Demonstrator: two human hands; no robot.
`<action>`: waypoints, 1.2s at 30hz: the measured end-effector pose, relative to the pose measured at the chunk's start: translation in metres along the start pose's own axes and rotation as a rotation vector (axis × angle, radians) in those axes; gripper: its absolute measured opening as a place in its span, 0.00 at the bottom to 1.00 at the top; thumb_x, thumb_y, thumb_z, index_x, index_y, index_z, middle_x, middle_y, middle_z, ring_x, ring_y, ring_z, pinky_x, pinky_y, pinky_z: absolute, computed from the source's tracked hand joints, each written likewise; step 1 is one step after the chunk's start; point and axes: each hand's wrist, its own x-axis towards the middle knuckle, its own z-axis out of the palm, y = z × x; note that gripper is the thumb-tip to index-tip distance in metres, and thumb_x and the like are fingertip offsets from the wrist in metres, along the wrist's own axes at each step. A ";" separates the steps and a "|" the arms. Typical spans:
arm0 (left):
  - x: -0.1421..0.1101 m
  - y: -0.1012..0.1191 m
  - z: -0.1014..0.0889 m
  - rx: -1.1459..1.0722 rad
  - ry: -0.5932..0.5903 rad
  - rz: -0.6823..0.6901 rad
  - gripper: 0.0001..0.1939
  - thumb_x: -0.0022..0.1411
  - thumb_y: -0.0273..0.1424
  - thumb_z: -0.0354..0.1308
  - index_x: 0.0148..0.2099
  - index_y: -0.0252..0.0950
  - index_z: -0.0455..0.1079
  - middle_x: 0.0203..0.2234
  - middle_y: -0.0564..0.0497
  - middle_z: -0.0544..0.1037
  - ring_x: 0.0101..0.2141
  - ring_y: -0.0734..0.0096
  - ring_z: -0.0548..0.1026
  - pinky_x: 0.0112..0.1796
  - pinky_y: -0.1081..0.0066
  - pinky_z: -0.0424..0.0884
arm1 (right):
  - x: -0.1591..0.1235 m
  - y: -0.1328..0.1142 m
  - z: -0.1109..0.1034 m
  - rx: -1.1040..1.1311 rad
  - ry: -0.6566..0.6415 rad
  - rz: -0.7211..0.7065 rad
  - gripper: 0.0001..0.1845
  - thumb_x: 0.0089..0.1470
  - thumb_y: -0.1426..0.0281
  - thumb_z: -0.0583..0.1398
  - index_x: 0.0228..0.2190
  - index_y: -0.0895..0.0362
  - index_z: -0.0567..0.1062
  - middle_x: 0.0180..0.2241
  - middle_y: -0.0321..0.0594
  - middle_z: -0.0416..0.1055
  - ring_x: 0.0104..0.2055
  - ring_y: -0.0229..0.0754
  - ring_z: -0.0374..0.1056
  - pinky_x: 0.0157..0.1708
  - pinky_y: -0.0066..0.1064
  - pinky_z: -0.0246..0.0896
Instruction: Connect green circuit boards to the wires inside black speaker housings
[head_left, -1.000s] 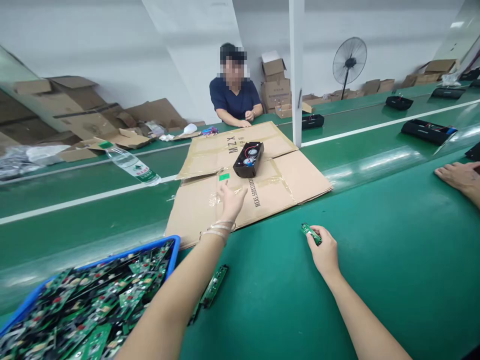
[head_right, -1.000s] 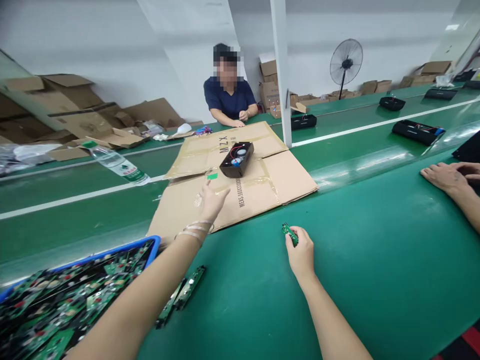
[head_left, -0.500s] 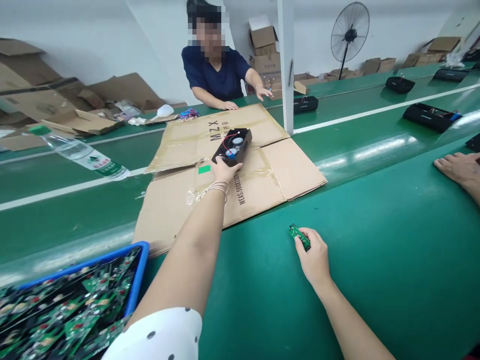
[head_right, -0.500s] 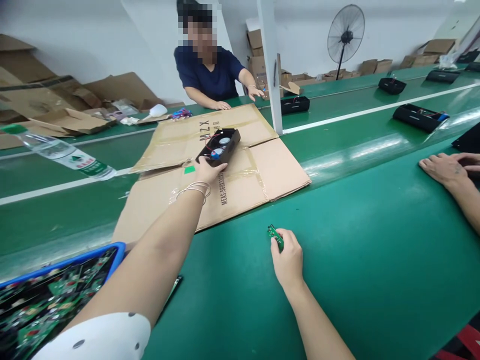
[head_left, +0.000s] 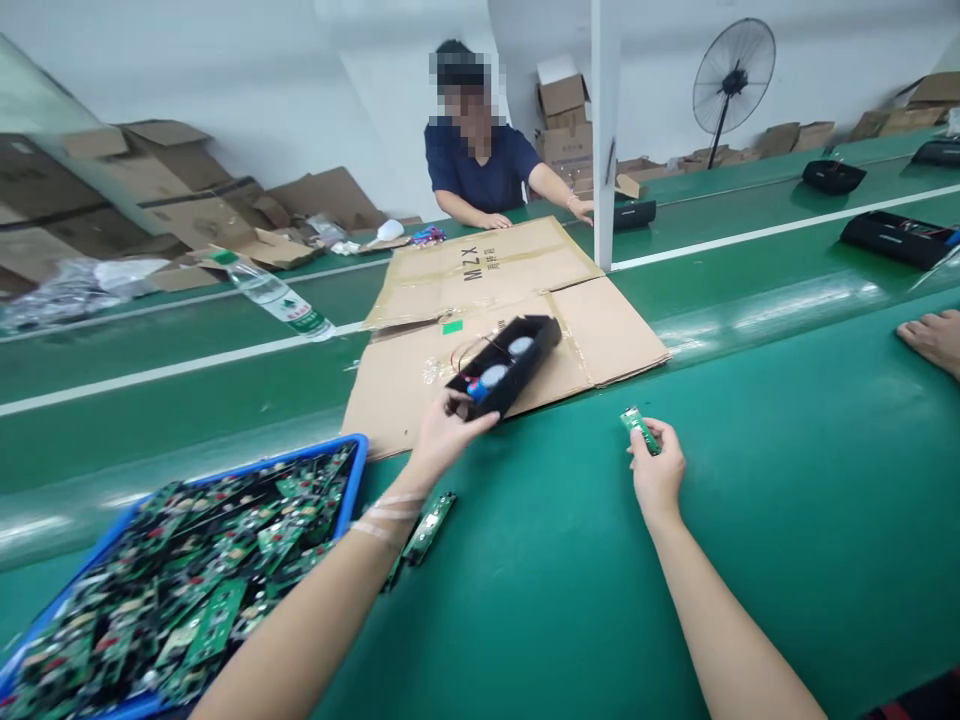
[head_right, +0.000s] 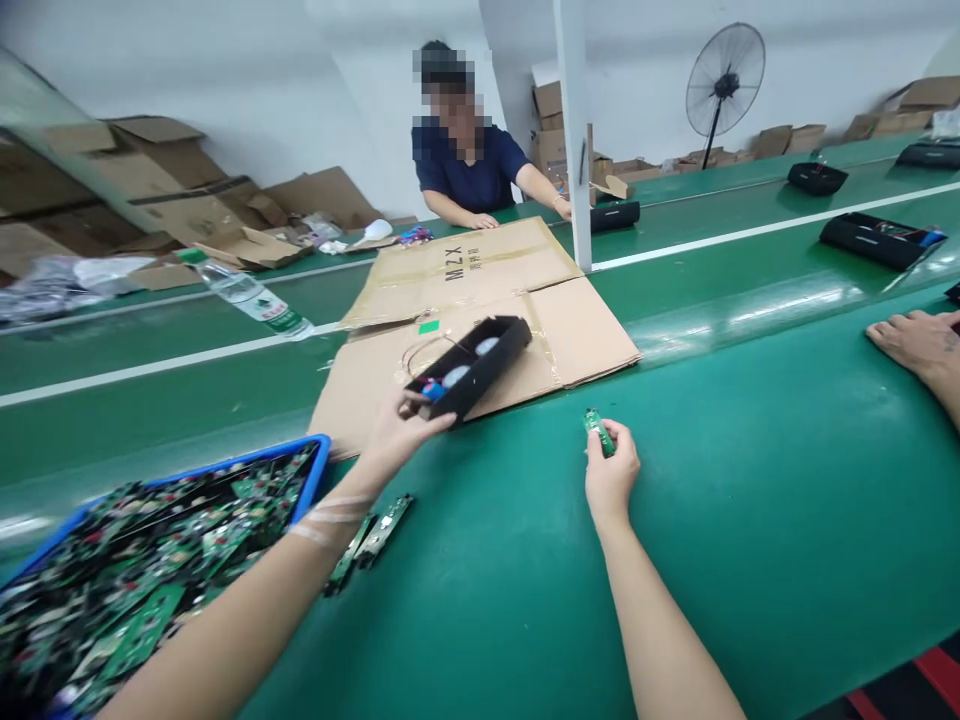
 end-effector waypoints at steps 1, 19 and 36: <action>-0.025 -0.002 -0.014 -0.030 -0.081 0.013 0.24 0.39 0.42 0.67 0.35 0.35 0.63 0.32 0.50 0.72 0.36 0.62 0.73 0.37 0.64 0.72 | 0.003 0.000 -0.001 0.050 0.027 0.028 0.18 0.49 0.60 0.59 0.38 0.60 0.70 0.31 0.40 0.70 0.22 0.35 0.65 0.19 0.25 0.60; -0.140 -0.025 -0.104 -0.309 -0.926 0.081 0.43 0.51 0.23 0.58 0.65 0.47 0.42 0.65 0.48 0.43 0.62 0.58 0.49 0.58 0.57 0.54 | 0.008 -0.049 -0.039 0.379 -0.193 0.052 0.23 0.33 0.63 0.69 0.33 0.60 0.73 0.26 0.34 0.65 0.20 0.31 0.61 0.13 0.21 0.53; -0.152 0.049 -0.110 -1.178 -0.407 -0.185 0.11 0.60 0.39 0.55 0.38 0.36 0.66 0.39 0.46 0.77 0.40 0.57 0.76 0.34 0.60 0.77 | -0.139 -0.153 -0.037 -0.296 -0.734 -0.615 0.16 0.60 0.74 0.51 0.47 0.50 0.69 0.42 0.41 0.67 0.40 0.39 0.67 0.37 0.30 0.65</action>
